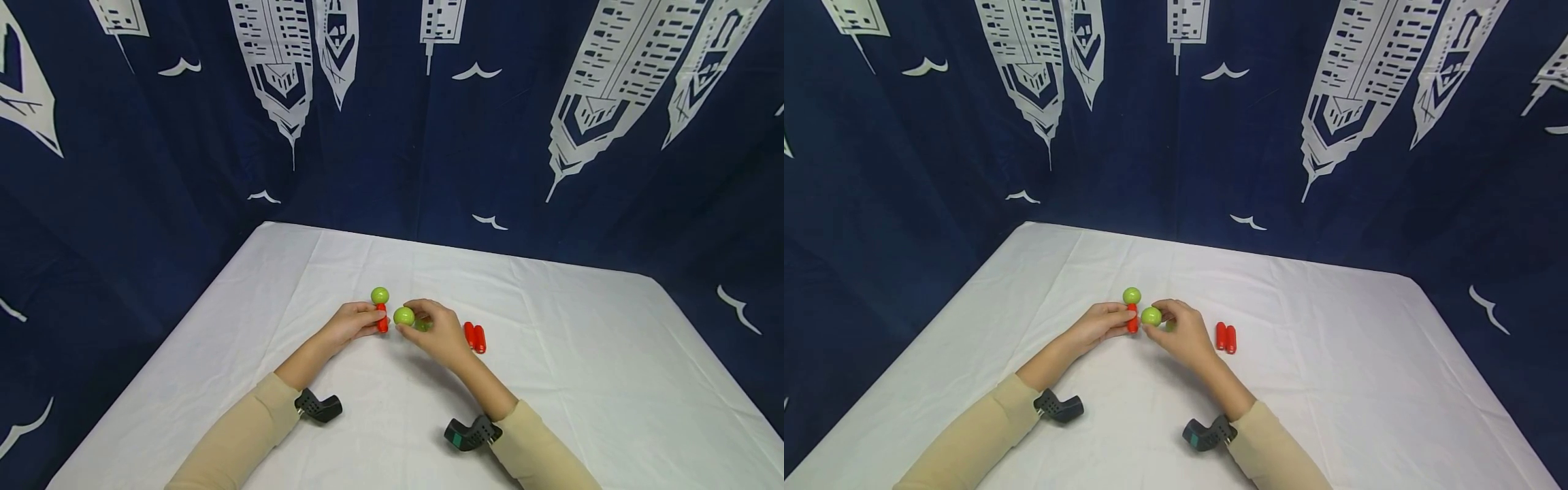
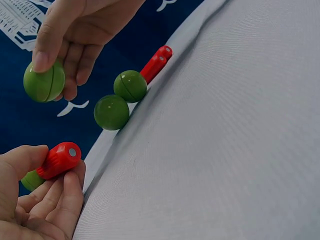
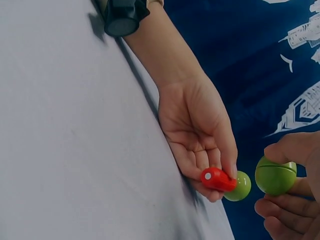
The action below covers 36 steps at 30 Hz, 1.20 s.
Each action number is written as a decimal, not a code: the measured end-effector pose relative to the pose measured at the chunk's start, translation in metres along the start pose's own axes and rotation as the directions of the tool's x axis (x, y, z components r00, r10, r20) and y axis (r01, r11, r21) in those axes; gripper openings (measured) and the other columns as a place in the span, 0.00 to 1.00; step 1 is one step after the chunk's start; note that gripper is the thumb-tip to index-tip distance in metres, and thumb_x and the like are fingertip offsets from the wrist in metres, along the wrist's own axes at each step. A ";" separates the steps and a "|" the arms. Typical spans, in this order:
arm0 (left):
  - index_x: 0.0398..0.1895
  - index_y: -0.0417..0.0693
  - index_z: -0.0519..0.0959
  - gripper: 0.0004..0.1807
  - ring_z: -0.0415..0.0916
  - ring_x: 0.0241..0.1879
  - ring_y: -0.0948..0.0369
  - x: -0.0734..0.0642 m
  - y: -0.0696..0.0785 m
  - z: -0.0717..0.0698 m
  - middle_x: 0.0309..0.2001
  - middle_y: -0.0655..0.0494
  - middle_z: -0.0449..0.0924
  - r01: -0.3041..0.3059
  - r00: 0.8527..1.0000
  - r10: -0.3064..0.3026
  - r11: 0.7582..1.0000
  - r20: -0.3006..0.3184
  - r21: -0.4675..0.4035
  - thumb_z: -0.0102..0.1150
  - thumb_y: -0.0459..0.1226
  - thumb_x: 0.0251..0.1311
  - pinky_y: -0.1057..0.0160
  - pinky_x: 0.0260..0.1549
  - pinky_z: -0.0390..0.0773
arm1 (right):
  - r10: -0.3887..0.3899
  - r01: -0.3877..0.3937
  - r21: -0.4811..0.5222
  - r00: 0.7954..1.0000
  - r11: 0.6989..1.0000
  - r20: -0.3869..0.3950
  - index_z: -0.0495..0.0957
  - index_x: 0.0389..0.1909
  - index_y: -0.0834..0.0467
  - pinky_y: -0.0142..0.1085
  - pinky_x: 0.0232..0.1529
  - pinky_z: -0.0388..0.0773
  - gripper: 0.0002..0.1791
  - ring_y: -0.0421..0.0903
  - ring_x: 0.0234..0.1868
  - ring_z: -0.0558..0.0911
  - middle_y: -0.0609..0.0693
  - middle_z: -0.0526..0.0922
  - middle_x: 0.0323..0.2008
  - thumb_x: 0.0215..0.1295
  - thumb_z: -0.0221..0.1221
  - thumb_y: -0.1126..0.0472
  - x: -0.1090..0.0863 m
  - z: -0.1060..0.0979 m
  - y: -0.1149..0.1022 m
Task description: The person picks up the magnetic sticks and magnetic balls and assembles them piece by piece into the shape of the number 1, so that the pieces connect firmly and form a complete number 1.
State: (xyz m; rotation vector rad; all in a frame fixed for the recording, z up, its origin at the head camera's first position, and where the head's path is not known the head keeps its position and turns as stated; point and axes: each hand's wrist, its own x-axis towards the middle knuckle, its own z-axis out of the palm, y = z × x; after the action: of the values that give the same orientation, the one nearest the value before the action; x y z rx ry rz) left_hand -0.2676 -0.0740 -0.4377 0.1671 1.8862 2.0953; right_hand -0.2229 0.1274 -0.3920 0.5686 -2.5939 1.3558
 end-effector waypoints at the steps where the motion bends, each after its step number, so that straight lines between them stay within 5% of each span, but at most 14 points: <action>1: 0.47 0.25 0.75 0.13 0.80 0.40 0.62 0.000 0.000 0.000 0.38 0.50 0.82 -0.004 1.000 0.004 1.000 0.002 -0.002 0.56 0.31 0.66 0.62 0.48 0.80 | 0.031 -0.031 0.032 1.000 0.999 0.004 0.81 0.47 0.62 0.43 0.45 0.82 0.18 0.50 0.40 0.82 0.51 0.84 0.39 0.56 0.70 0.62 -0.001 0.000 0.000; 9: 0.44 0.26 0.75 0.11 0.80 0.38 0.63 0.000 0.000 0.001 0.37 0.52 0.81 -0.008 1.000 0.008 1.000 0.004 -0.027 0.56 0.30 0.66 0.64 0.47 0.81 | 0.235 -0.252 0.280 0.968 0.926 0.091 0.81 0.48 0.64 0.32 0.38 0.80 0.18 0.45 0.38 0.82 0.51 0.84 0.38 0.57 0.68 0.61 -0.006 0.004 0.001; 16: 0.46 0.25 0.75 0.13 0.80 0.38 0.64 -0.001 0.000 0.001 0.37 0.50 0.83 -0.006 1.000 0.006 1.000 0.003 -0.024 0.56 0.30 0.66 0.65 0.46 0.81 | 0.265 -0.307 0.416 0.952 0.856 0.156 0.78 0.50 0.70 0.32 0.41 0.81 0.20 0.42 0.37 0.83 0.54 0.84 0.40 0.58 0.67 0.65 -0.012 0.013 0.005; 29: 0.47 0.26 0.75 0.13 0.81 0.40 0.63 0.000 -0.001 0.000 0.38 0.49 0.83 -0.004 1.000 0.004 1.000 -0.001 -0.017 0.57 0.31 0.66 0.64 0.47 0.80 | 0.239 -0.320 0.453 0.944 0.832 0.228 0.73 0.48 0.72 0.28 0.39 0.80 0.21 0.43 0.38 0.82 0.56 0.81 0.39 0.54 0.66 0.71 -0.018 0.027 0.009; 36: 0.46 0.26 0.76 0.12 0.81 0.39 0.63 0.000 -0.001 0.000 0.37 0.50 0.83 0.002 1.000 -0.002 1.000 -0.011 -0.022 0.57 0.31 0.66 0.65 0.46 0.81 | 0.264 -0.324 0.418 0.944 0.848 0.195 0.74 0.42 0.69 0.27 0.36 0.78 0.20 0.42 0.34 0.81 0.54 0.80 0.35 0.48 0.70 0.72 -0.015 0.036 0.010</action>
State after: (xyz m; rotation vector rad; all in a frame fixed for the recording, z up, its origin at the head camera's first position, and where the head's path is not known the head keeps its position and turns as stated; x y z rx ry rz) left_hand -0.2669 -0.0737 -0.4385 0.1485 1.8687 2.1189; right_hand -0.2117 0.1069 -0.4246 0.3246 -2.5483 2.1148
